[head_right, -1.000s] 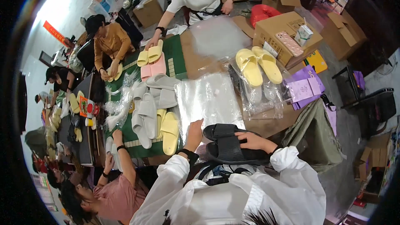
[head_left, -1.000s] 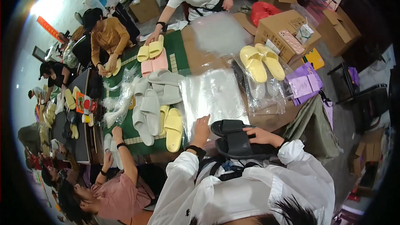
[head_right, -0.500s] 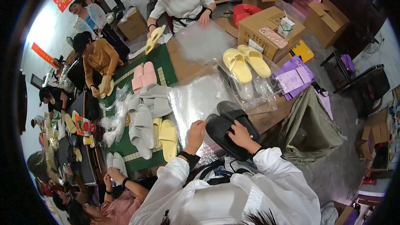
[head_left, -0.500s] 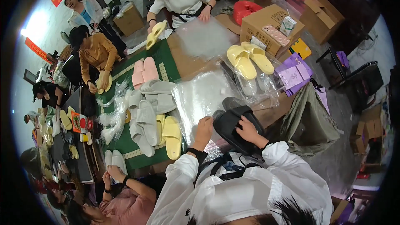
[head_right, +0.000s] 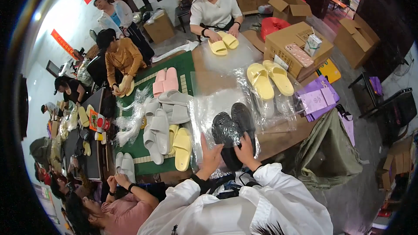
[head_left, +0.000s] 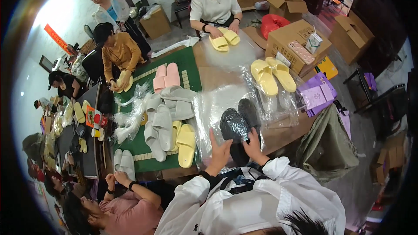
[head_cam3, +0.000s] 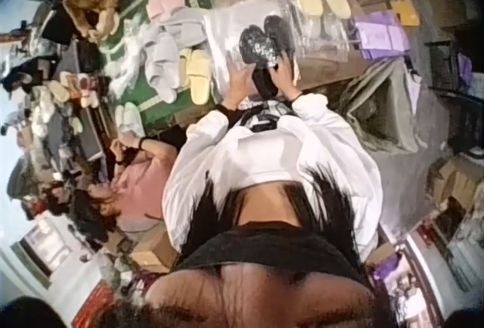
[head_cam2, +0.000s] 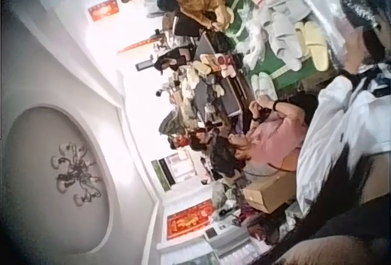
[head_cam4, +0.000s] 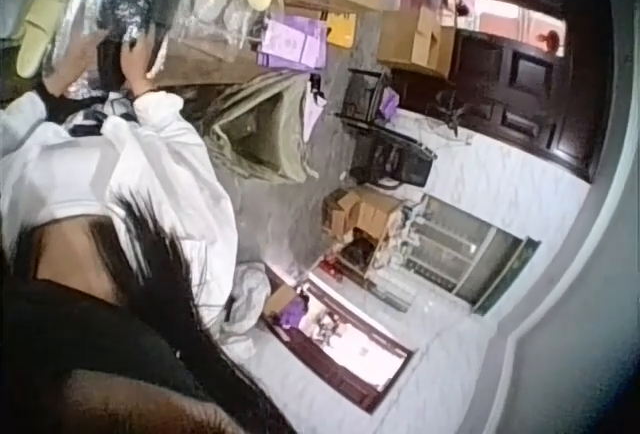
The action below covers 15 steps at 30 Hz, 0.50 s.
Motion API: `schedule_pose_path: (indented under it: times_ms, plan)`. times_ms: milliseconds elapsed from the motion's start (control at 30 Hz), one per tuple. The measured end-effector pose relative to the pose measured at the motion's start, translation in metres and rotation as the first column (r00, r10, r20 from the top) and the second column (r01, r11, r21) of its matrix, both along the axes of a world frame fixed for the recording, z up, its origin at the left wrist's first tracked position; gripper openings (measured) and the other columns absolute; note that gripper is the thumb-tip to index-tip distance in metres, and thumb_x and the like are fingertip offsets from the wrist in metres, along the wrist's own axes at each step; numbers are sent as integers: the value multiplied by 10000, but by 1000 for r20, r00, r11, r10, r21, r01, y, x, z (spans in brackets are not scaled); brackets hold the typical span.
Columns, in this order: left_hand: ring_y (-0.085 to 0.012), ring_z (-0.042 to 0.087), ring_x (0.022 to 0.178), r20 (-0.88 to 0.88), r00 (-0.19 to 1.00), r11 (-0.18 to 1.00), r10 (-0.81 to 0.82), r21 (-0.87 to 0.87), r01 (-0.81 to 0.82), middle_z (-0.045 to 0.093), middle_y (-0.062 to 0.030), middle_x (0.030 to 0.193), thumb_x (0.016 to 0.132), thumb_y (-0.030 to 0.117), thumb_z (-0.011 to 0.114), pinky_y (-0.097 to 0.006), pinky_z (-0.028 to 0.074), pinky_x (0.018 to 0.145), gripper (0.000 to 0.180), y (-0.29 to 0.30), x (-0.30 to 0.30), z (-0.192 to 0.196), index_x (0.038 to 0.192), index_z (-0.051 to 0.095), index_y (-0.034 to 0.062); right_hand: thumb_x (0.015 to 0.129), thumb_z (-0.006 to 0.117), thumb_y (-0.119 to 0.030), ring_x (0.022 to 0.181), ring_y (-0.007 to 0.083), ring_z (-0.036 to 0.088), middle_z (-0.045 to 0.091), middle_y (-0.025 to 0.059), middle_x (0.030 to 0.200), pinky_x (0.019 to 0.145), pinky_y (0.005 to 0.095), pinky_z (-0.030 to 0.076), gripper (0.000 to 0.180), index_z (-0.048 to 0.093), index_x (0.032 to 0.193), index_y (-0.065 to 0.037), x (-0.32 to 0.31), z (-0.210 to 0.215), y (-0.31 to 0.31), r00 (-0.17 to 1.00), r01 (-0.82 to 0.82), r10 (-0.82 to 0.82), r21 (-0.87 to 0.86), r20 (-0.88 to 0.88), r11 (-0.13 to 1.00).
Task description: Packing several pairs of slippers into individual plastic bags and then placing them into a larger transport bag.
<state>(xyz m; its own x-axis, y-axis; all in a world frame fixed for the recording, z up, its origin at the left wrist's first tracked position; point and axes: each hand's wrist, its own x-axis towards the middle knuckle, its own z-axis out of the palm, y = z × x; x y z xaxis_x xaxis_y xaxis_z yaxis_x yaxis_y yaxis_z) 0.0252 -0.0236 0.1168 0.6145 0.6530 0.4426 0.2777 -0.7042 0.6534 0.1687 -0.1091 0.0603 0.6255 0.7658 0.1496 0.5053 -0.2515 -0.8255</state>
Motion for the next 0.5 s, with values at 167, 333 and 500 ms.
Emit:
schedule_pose_path:
  times_ms: [167, 333, 500]
  plan:
    - [-229, 395, 1183, 122, 979, 851, 161, -519, -75, 316, -199, 1322, 855, -7, 485, -324, 325, 966, 684, -6, 4, -15, 1389, 66, 77, 772, 588, -163, 1199, 458, 305, 312, 325, 1294, 1010, 436, 260, 424, 464, 1097, 78, -5, 2, 8, 998, -47, 47, -8, -30, 999]
    - [-156, 545, 920, 216, 963, 554, 163, -827, 92, 524, -107, 1111, 882, -12, 434, -245, 447, 773, 569, -11, -2, -36, 1380, 172, 75, 772, 569, -212, 1129, 439, 357, 334, 325, 1266, 938, 489, 289, 436, 476, 1066, 96, 2, 22, 21, 989, -11, 26, -106, 142, 994]
    - [-211, 576, 862, -2, 997, 338, 74, -941, -27, 528, -155, 1091, 865, -47, 407, -285, 490, 739, 600, -35, -11, -60, 1386, 134, 73, 713, 583, -221, 1102, 409, 389, 373, 312, 1228, 885, 478, 325, 427, 517, 1025, 62, 8, 36, 59, 945, 28, 17, -132, 327, 991]
